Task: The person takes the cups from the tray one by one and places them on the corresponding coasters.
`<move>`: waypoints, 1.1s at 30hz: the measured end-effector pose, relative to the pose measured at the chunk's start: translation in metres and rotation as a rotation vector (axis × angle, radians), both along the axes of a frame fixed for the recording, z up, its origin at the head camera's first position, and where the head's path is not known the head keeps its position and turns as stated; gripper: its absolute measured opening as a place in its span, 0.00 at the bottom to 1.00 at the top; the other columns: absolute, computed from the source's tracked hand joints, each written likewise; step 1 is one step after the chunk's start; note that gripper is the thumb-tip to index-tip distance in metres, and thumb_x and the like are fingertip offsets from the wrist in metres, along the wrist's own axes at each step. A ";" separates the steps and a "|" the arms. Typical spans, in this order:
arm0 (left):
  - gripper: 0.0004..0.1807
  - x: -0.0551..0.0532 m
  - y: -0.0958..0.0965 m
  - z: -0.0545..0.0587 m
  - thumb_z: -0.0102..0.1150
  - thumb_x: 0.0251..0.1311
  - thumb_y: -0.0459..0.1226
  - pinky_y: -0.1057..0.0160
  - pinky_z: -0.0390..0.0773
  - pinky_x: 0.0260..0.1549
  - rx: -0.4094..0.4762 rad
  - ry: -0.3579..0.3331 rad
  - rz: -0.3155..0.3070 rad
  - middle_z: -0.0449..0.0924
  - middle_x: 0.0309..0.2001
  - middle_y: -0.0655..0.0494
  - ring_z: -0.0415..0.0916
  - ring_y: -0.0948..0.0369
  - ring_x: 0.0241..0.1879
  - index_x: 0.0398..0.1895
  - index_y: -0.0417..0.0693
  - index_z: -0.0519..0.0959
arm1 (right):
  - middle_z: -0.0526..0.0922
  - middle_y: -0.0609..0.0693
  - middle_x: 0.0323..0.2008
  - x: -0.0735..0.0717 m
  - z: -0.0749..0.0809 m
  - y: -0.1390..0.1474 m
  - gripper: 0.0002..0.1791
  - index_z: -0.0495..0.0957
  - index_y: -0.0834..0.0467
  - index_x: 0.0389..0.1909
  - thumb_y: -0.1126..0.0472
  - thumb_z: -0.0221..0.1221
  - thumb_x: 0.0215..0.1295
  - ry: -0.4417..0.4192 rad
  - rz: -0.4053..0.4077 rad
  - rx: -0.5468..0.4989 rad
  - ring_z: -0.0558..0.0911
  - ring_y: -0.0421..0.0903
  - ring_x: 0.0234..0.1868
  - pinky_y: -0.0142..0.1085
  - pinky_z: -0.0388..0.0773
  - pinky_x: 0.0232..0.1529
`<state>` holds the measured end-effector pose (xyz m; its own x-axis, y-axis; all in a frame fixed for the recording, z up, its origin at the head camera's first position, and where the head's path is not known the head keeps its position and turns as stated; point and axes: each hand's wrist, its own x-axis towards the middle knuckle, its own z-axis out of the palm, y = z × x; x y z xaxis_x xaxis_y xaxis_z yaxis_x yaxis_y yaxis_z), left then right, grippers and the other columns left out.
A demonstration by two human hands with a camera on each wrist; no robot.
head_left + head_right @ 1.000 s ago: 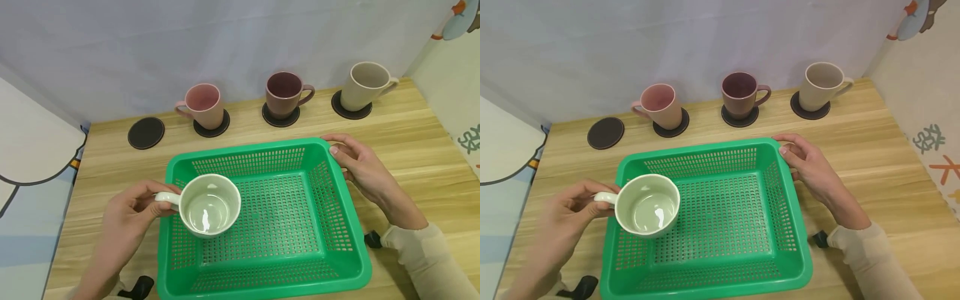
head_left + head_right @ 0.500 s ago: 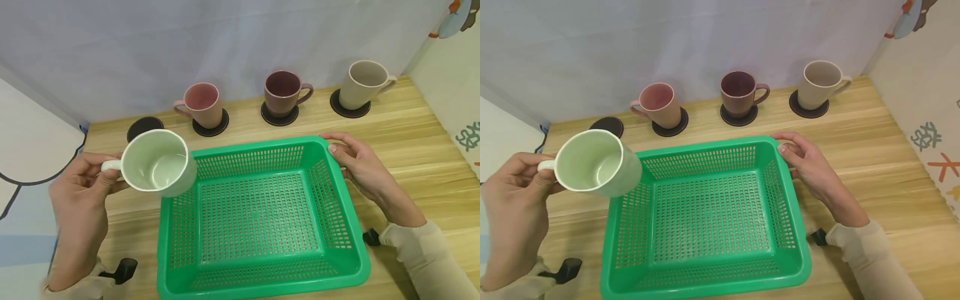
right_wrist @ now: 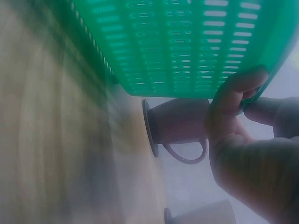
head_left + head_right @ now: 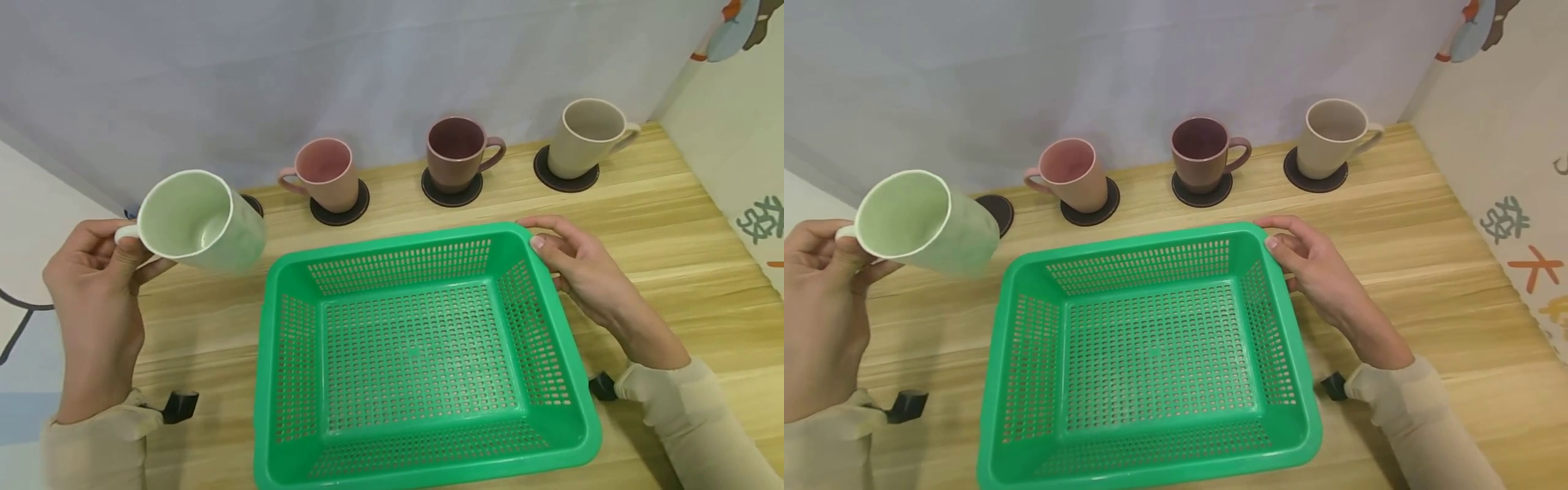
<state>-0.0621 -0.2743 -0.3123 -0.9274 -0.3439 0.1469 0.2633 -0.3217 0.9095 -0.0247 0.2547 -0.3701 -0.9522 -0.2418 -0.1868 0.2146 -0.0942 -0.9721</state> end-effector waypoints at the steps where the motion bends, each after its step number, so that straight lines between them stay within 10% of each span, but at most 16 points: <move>1: 0.13 -0.005 -0.003 -0.002 0.65 0.59 0.27 0.57 0.88 0.31 -0.002 -0.011 0.008 0.85 0.32 0.39 0.88 0.53 0.31 0.40 0.20 0.77 | 0.89 0.47 0.48 0.000 0.000 0.000 0.19 0.72 0.54 0.68 0.59 0.54 0.81 -0.001 0.001 0.001 0.90 0.40 0.35 0.34 0.88 0.30; 18: 0.07 -0.072 -0.052 -0.046 0.61 0.65 0.25 0.57 0.90 0.38 0.193 -0.123 -0.127 0.86 0.32 0.43 0.91 0.53 0.35 0.41 0.30 0.74 | 0.89 0.47 0.48 -0.001 -0.003 0.002 0.19 0.71 0.55 0.69 0.59 0.53 0.81 -0.004 0.013 -0.012 0.90 0.41 0.35 0.35 0.89 0.30; 33: 0.07 -0.097 -0.075 -0.081 0.59 0.66 0.26 0.57 0.92 0.35 0.249 -0.232 -0.121 0.85 0.34 0.46 0.90 0.56 0.35 0.40 0.34 0.70 | 0.89 0.47 0.48 -0.003 -0.003 0.002 0.19 0.72 0.55 0.69 0.60 0.53 0.82 0.002 0.022 -0.026 0.90 0.40 0.35 0.35 0.89 0.30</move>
<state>-0.1589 -0.3490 -0.3933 -0.9625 -0.2285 -0.1464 0.0060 -0.5571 0.8304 -0.0273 0.2568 -0.3730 -0.9469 -0.2675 -0.1785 0.2153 -0.1149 -0.9698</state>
